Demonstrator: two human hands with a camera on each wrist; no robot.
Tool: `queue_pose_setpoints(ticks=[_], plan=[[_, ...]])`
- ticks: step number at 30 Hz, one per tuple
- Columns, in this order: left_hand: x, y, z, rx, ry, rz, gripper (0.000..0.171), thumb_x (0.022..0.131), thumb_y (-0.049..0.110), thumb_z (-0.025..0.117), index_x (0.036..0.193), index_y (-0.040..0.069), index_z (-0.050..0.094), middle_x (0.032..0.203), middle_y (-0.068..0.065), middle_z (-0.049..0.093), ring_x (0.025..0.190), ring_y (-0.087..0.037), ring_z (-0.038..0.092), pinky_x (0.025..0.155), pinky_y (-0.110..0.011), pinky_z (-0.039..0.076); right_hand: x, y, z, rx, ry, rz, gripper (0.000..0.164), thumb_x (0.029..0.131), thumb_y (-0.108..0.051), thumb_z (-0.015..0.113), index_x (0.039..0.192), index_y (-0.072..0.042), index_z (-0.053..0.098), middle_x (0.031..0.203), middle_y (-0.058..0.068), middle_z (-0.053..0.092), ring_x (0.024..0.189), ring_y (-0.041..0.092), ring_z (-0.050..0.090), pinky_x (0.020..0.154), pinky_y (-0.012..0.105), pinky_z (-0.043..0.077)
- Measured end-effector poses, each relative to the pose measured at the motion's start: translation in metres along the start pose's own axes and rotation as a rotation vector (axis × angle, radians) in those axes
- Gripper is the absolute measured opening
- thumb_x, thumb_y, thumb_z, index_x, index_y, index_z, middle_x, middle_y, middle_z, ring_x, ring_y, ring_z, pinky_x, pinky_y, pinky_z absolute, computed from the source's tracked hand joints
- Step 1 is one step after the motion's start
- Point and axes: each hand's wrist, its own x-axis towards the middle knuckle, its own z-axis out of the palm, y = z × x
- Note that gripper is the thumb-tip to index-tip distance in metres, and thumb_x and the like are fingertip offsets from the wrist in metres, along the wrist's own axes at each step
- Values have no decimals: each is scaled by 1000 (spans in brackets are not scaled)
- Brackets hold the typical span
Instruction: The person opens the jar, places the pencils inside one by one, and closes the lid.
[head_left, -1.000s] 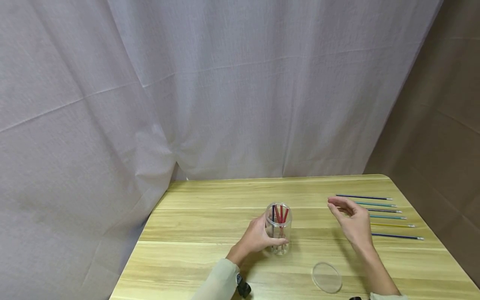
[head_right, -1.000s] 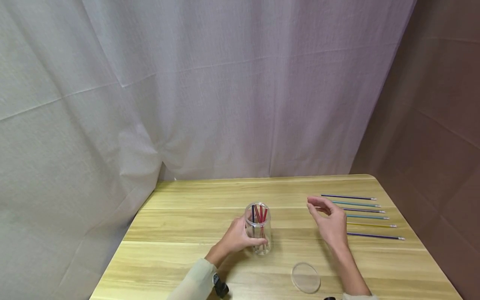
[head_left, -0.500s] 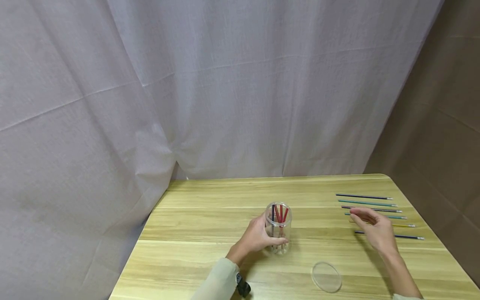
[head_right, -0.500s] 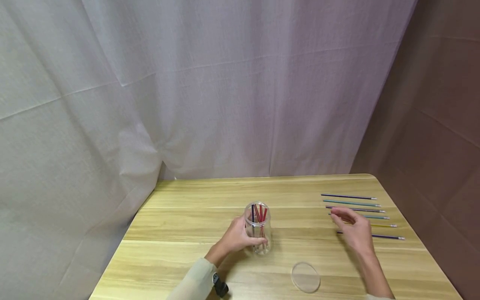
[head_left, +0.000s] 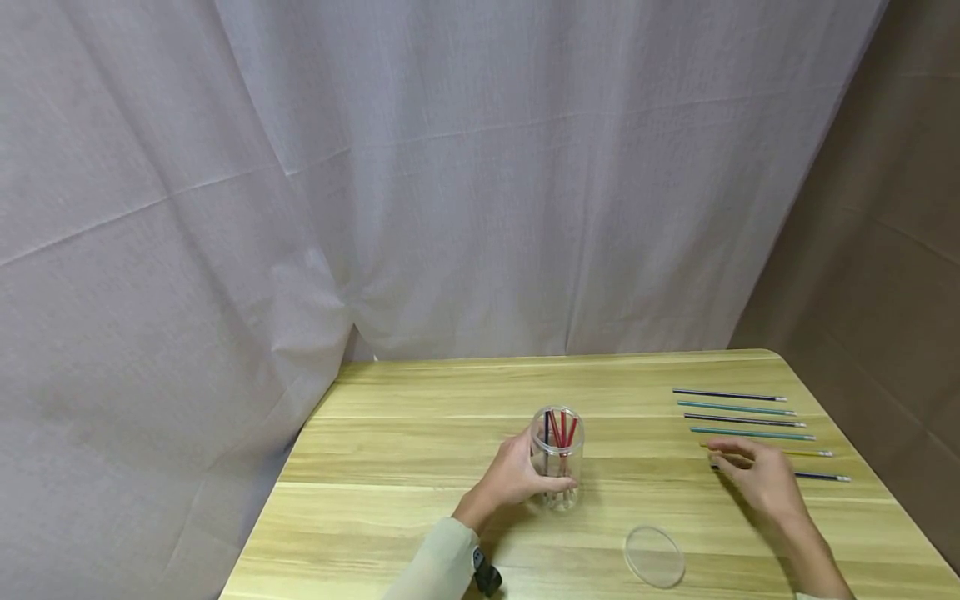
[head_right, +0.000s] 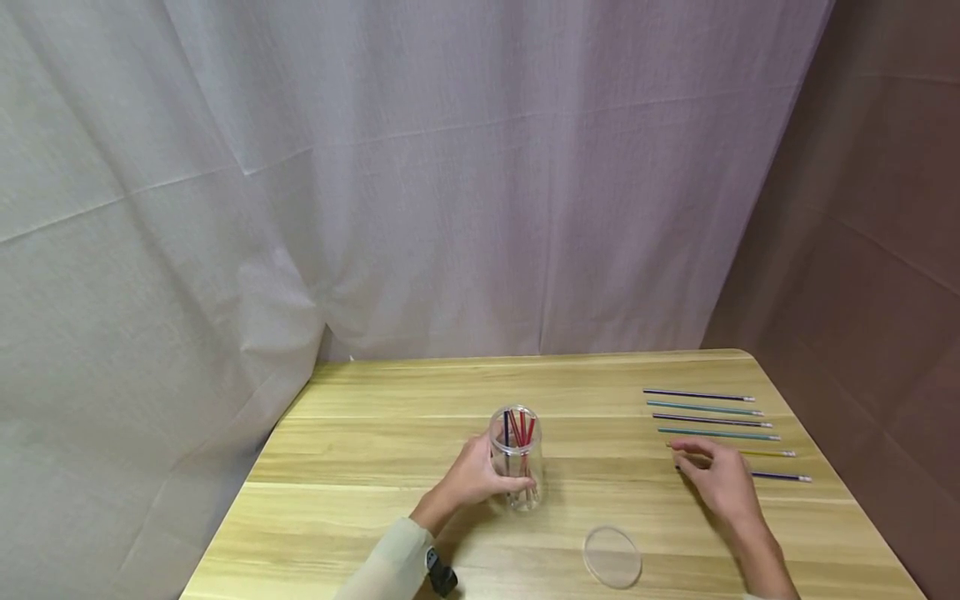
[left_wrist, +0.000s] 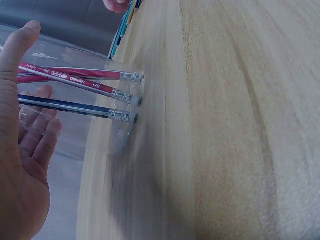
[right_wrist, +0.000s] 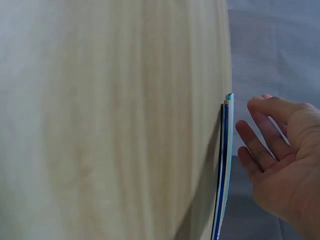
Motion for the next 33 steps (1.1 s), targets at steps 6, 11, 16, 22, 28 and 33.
queue_pose_setpoints(ticks=[6, 11, 16, 22, 28, 33], plan=[[0, 1, -1, -9, -5, -5, 88, 76, 49, 96, 149, 29, 50, 129, 12, 70, 124, -8, 62, 107, -35, 50, 0, 13, 4, -37, 56, -102, 25, 91, -1, 83, 115, -5, 79, 107, 15, 79, 86, -6, 65, 73, 7, 46], [0, 0, 0, -10, -4, -4, 89, 76, 50, 96, 149, 30, 50, 129, 13, 70, 124, -8, 62, 107, -35, 50, -1, 19, 4, -51, 62, -101, 24, 90, -3, 84, 113, -8, 80, 106, 11, 80, 86, -10, 63, 76, 6, 44], [0, 0, 0, -1, -2, -1, 88, 77, 51, 95, 149, 29, 51, 128, 13, 70, 123, -9, 63, 105, -35, 51, -2, 20, 3, -77, 62, -96, 23, 88, -3, 85, 110, -8, 81, 103, 10, 80, 87, -10, 63, 77, 5, 41], [0, 0, 0, -15, -3, 1, 88, 76, 50, 95, 150, 29, 50, 130, 12, 70, 125, -9, 63, 106, -35, 50, -1, 23, 3, -81, 62, -103, 23, 87, -1, 86, 109, -7, 81, 101, 11, 80, 85, -8, 65, 76, 6, 43], [0, -1, 1, -9, -7, -4, 89, 77, 51, 95, 150, 29, 50, 130, 12, 70, 125, -8, 62, 107, -34, 50, -1, 26, 7, -88, 73, -165, 28, 81, 7, 87, 105, -7, 81, 95, 8, 80, 82, -6, 66, 75, 4, 42], [0, -1, 0, -1, -8, -12, 91, 77, 52, 95, 152, 28, 49, 129, 11, 70, 124, -9, 63, 107, -35, 50, -1, 26, 9, -95, 68, -198, 28, 80, 10, 85, 103, -6, 80, 92, 7, 80, 80, -7, 65, 74, 3, 43]])
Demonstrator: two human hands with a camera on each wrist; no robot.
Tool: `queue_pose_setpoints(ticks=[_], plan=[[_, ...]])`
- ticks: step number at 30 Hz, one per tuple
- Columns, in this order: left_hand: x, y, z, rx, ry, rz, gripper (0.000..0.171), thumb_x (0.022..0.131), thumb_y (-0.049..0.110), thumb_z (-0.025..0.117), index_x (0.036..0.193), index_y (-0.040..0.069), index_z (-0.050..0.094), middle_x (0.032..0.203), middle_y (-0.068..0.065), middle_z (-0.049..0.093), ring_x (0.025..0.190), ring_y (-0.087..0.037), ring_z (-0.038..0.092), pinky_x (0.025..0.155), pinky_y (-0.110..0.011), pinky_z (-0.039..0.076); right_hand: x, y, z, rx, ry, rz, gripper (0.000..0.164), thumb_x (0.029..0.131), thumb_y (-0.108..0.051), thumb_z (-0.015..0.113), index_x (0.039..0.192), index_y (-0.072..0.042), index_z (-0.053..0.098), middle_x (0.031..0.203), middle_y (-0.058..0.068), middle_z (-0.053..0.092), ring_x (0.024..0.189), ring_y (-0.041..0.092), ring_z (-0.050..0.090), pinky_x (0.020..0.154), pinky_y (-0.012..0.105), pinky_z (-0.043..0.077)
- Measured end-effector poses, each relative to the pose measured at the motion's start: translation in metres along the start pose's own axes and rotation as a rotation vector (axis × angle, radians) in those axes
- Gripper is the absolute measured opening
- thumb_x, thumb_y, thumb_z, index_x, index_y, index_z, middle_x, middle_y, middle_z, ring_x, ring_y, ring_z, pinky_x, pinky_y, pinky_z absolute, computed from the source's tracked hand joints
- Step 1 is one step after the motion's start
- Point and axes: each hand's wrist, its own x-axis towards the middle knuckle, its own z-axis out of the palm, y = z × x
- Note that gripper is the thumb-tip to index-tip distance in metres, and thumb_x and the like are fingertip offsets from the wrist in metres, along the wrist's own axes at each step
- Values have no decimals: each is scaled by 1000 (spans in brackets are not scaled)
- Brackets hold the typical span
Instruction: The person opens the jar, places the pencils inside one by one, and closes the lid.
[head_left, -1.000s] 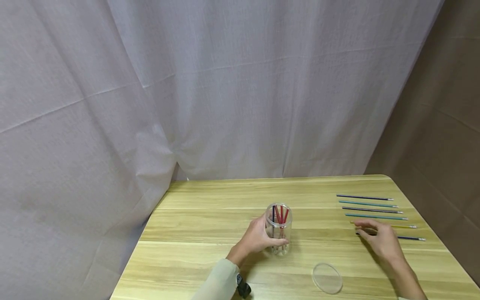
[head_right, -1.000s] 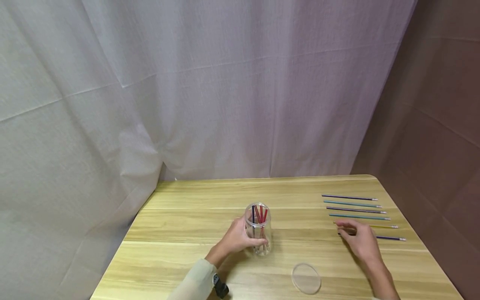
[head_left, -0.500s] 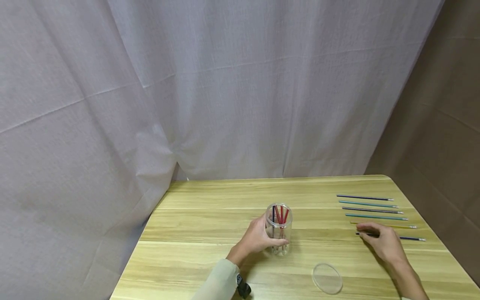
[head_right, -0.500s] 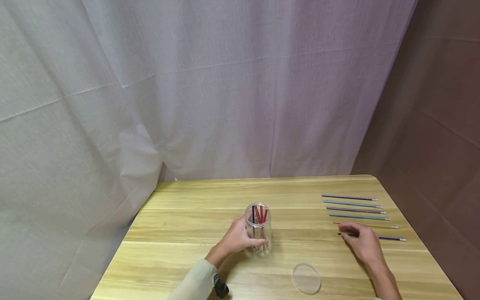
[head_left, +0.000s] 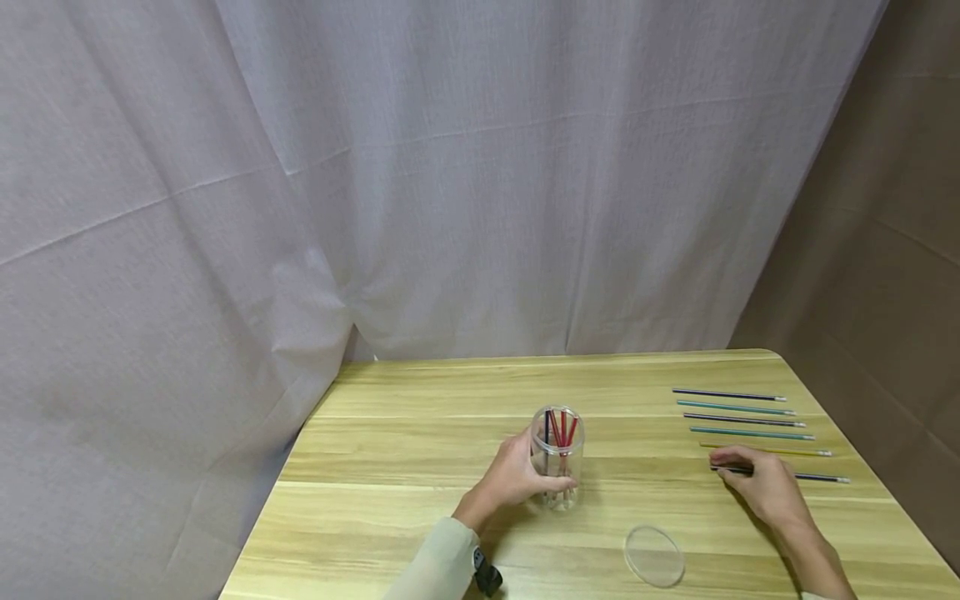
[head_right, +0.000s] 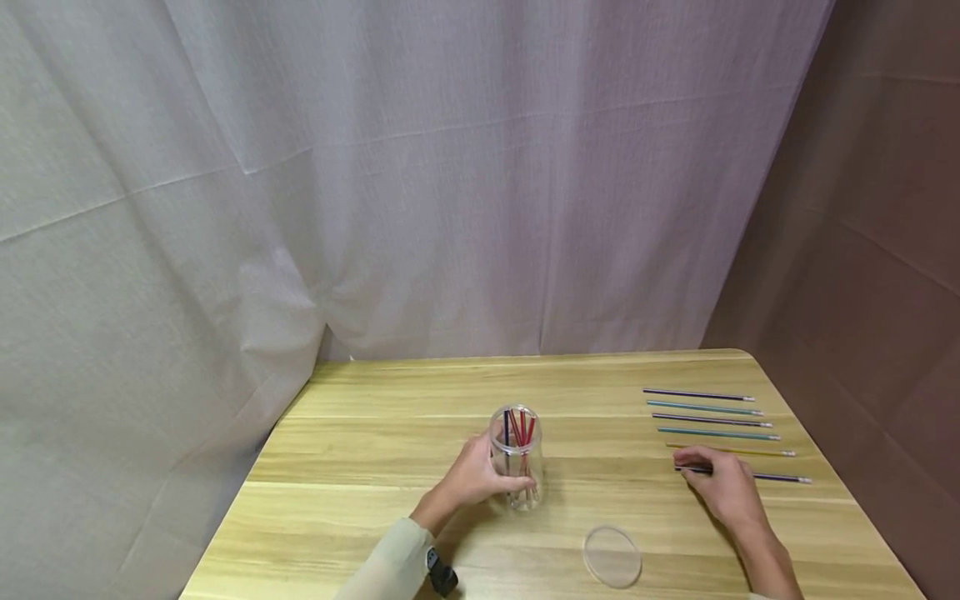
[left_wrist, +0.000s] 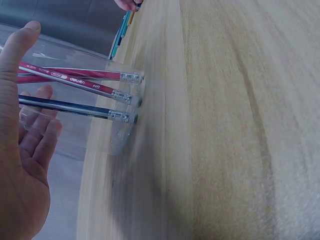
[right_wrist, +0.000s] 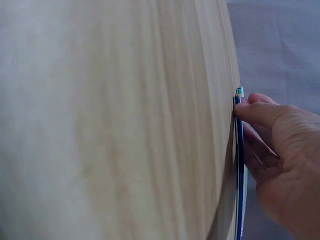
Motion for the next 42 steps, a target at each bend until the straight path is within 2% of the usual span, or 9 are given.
queue_pose_setpoints(ticks=[7, 15, 26, 30, 36, 42], plan=[[1, 1, -1, 7, -6, -14, 96, 77, 54, 93, 154, 23, 46, 128, 9, 70, 121, -8, 63, 107, -33, 50, 0, -1, 1, 16, 18, -35, 27, 79, 11, 86, 98, -7, 80, 88, 5, 79, 79, -4, 67, 72, 5, 45], [0, 0, 1, 10, -10, -5, 96, 77, 53, 94, 155, 27, 45, 129, 10, 70, 122, -9, 63, 107, -34, 50, -2, -4, 4, 32, 15, -27, 23, 83, 9, 85, 99, -7, 80, 88, 5, 79, 78, -6, 66, 70, 6, 48], [-1, -1, 2, -12, -6, 7, 86, 78, 51, 94, 148, 29, 50, 124, 12, 71, 119, -7, 64, 104, -32, 52, 3, -27, 2, 45, 7, -37, 21, 86, 7, 83, 100, -10, 81, 88, 2, 78, 79, -4, 64, 71, 8, 47], [-1, -1, 1, -13, -1, 12, 86, 77, 51, 94, 148, 29, 50, 124, 13, 70, 120, -7, 64, 105, -32, 51, 8, -38, -1, 51, 4, -91, 23, 86, 8, 82, 101, -9, 81, 87, 2, 76, 80, -2, 64, 70, 9, 47], [-1, 1, -1, -8, 1, 16, 87, 77, 49, 95, 149, 28, 51, 126, 13, 70, 121, -6, 63, 106, -33, 51, 18, -58, -5, 62, 53, -250, 27, 84, 12, 81, 100, -10, 81, 87, 4, 76, 80, -1, 64, 70, 10, 49], [-1, 2, -2, 7, 0, 11, 88, 76, 49, 95, 149, 27, 51, 126, 13, 70, 121, -6, 63, 107, -33, 50, 23, -81, -8, 80, 96, -319, 36, 81, 18, 81, 100, -13, 82, 98, 0, 76, 91, -11, 60, 75, 7, 47]])
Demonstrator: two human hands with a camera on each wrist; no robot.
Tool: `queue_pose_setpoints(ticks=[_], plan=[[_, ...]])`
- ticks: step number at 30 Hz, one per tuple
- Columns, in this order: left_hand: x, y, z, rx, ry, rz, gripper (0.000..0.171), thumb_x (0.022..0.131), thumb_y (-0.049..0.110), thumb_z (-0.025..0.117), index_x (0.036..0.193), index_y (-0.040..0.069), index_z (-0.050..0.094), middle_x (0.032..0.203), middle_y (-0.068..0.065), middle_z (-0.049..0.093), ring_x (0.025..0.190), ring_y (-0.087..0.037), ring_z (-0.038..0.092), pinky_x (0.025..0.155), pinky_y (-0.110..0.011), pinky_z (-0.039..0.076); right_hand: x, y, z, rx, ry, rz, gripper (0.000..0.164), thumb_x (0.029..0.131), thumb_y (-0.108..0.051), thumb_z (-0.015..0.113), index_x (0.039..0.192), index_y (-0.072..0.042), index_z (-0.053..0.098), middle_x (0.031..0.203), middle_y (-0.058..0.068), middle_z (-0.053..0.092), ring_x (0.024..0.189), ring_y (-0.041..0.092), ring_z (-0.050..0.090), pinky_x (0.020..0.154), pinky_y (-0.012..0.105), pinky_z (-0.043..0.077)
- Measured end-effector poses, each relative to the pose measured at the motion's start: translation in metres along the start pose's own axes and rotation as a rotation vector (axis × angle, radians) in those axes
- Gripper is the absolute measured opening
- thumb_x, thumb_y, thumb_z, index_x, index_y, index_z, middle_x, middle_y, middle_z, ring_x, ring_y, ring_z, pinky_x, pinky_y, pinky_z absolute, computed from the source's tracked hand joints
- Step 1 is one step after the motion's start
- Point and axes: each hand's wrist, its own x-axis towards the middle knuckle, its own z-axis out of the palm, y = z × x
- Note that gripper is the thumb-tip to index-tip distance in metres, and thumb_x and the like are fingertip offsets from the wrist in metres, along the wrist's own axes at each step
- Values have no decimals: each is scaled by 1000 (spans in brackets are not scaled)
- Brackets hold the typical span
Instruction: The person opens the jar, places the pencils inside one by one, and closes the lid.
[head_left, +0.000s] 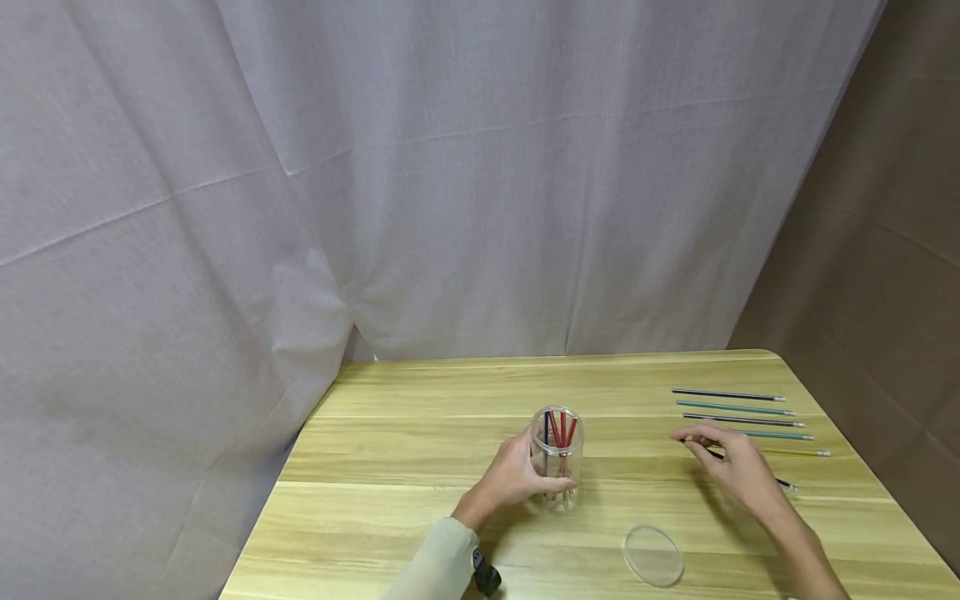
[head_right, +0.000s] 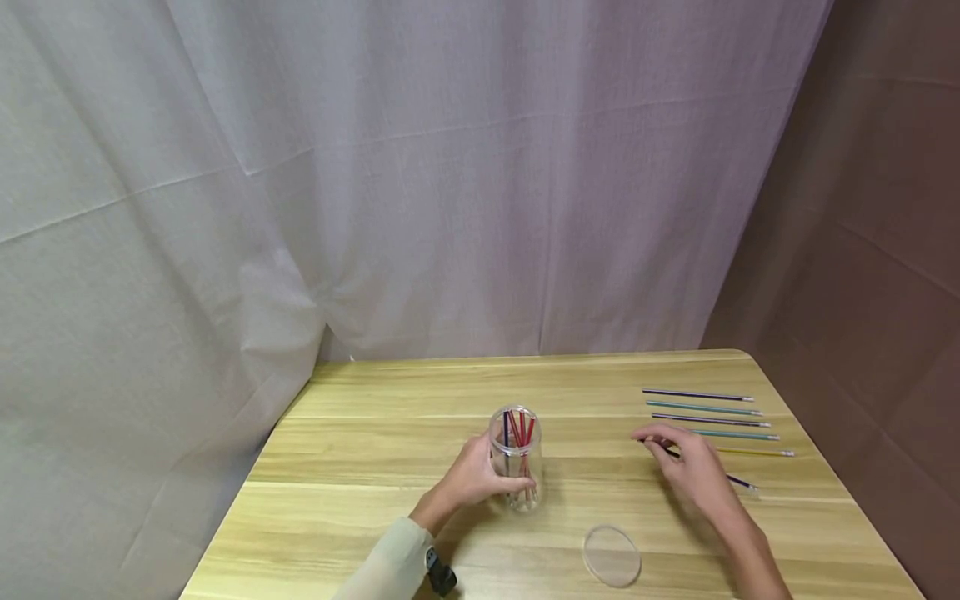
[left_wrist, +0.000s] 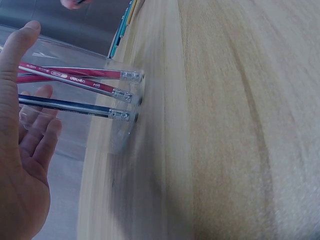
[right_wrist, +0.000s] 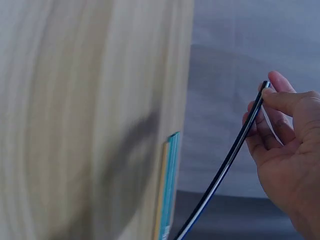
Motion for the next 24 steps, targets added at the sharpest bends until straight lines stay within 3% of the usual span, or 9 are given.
queue_pose_setpoints(ticks=[3, 9, 14, 18, 24], plan=[[0, 0, 0, 2, 0, -2, 89, 76, 49, 96, 150, 27, 51, 126, 13, 70, 122, -7, 63, 107, -33, 50, 7, -12, -2, 32, 13, -38, 39, 80, 21, 79, 101, -12, 82, 104, 3, 75, 101, -13, 60, 82, 5, 47], [0, 0, 0, -4, -1, -2, 89, 76, 48, 96, 150, 28, 50, 127, 13, 70, 122, -8, 63, 107, -34, 49, 19, -38, -7, 52, 38, -45, 39, 84, 19, 77, 105, -13, 82, 110, 9, 75, 106, -11, 59, 84, 5, 46], [0, -1, 1, -10, -1, 4, 88, 76, 48, 96, 149, 29, 51, 127, 14, 70, 122, -7, 63, 107, -33, 50, 27, -58, -11, 92, 71, -49, 38, 86, 20, 75, 105, -12, 82, 111, 6, 74, 113, -12, 58, 90, 3, 42], [0, -2, 1, -19, -4, 6, 88, 77, 49, 95, 150, 28, 51, 127, 14, 70, 122, -6, 63, 107, -33, 50, 33, -72, -12, 169, 75, -62, 38, 89, 21, 71, 109, -9, 81, 113, 6, 73, 119, -5, 60, 88, 5, 46], [0, -1, 1, -10, -4, 2, 87, 78, 51, 94, 148, 25, 51, 126, 11, 70, 121, -8, 63, 105, -33, 52, 42, -93, -10, 331, 86, -79, 37, 89, 26, 67, 112, 0, 78, 114, 15, 70, 114, 5, 64, 98, 14, 51]])
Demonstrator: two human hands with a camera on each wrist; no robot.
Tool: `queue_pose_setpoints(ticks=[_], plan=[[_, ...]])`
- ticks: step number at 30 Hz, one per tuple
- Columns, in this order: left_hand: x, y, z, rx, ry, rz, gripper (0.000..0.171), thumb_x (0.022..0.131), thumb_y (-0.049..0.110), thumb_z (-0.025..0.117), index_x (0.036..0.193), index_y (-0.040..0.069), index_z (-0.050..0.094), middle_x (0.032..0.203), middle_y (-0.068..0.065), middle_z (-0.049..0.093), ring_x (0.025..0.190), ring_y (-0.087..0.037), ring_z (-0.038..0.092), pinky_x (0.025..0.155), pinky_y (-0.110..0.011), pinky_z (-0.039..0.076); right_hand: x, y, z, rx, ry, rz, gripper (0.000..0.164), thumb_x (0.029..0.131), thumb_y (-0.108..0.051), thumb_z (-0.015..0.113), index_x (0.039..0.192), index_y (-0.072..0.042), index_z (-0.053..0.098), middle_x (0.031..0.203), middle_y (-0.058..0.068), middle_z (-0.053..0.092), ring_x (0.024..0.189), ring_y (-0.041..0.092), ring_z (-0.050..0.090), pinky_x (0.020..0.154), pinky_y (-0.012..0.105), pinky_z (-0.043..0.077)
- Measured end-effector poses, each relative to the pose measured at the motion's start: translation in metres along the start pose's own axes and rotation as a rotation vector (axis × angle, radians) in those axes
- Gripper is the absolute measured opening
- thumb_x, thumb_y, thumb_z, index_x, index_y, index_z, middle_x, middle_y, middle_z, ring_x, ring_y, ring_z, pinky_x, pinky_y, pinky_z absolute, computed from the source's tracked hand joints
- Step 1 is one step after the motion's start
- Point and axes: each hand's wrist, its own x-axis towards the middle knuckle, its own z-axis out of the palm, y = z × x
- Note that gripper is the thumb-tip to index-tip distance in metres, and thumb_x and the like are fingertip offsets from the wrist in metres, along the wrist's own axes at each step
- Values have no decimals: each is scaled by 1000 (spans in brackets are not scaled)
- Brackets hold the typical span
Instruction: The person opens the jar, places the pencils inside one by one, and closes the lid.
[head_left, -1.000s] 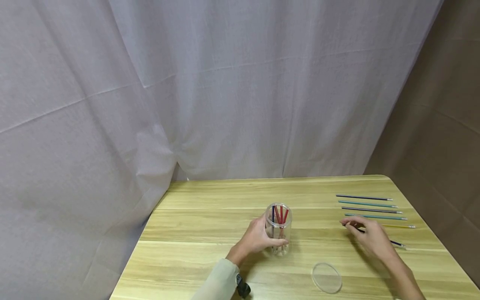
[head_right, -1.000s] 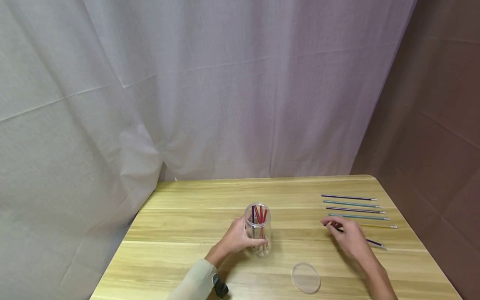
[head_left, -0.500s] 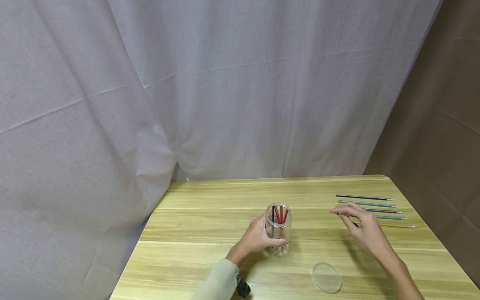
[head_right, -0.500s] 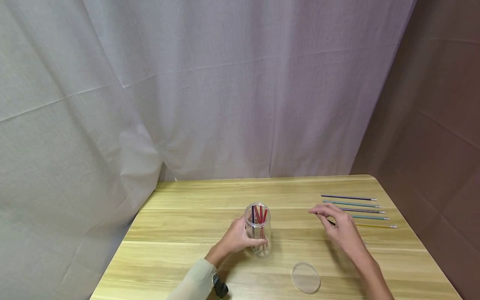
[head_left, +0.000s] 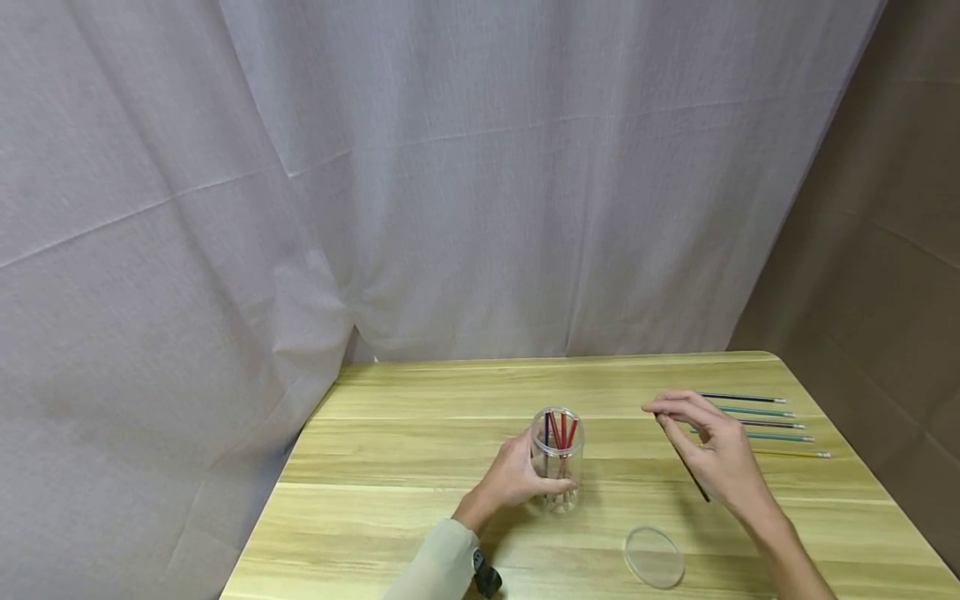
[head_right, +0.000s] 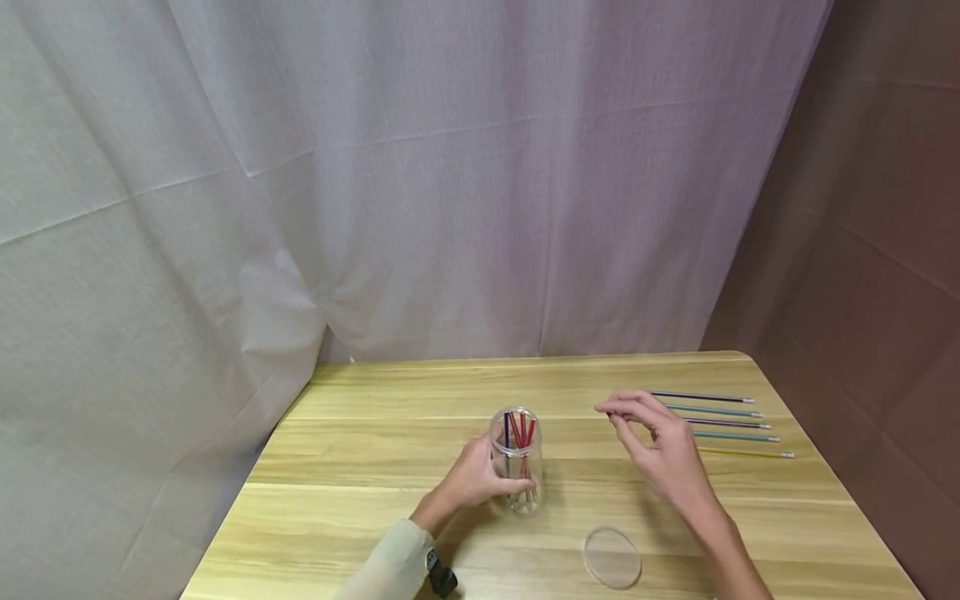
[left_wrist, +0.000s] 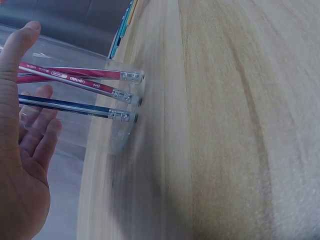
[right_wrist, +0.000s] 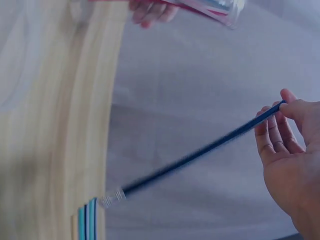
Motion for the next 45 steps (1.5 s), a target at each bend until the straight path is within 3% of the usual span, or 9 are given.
queue_pose_setpoints(ticks=[9, 18, 27, 36, 45], plan=[[0, 0, 1, 12, -9, -17, 93, 78, 53, 93, 153, 26, 46, 127, 11, 69, 121, -8, 63, 106, -34, 51, 17, -25, 8, 197, 37, -6, 35, 85, 32, 64, 110, 10, 74, 111, 23, 68, 109, 15, 67, 95, 19, 54], [-1, -2, 1, 7, 2, -4, 93, 77, 52, 94, 153, 26, 47, 128, 12, 70, 122, -8, 63, 108, -34, 49, 35, -53, 9, 379, 76, 88, 26, 90, 27, 63, 109, 14, 74, 112, 18, 70, 104, 15, 71, 94, 22, 56], [-2, -2, 1, -11, -2, -14, 91, 77, 52, 94, 151, 28, 48, 126, 13, 70, 121, -7, 63, 107, -33, 50, 53, -70, 22, 399, 158, 113, 21, 92, 23, 66, 111, 18, 71, 114, 12, 69, 105, 15, 71, 97, 24, 56], [0, -1, 1, 1, -4, 0, 86, 78, 52, 93, 148, 28, 49, 120, 14, 70, 115, -6, 65, 102, -31, 53, 71, -80, 40, 568, 313, 54, 20, 87, 30, 63, 106, 26, 67, 110, 15, 68, 104, 20, 70, 95, 28, 58], [0, -1, -1, 2, -6, -9, 93, 76, 51, 95, 152, 30, 46, 124, 14, 70, 118, -7, 64, 106, -32, 50, 82, -83, 46, 623, 381, 40, 24, 85, 33, 62, 103, 21, 72, 109, 16, 69, 102, 21, 71, 96, 30, 58]])
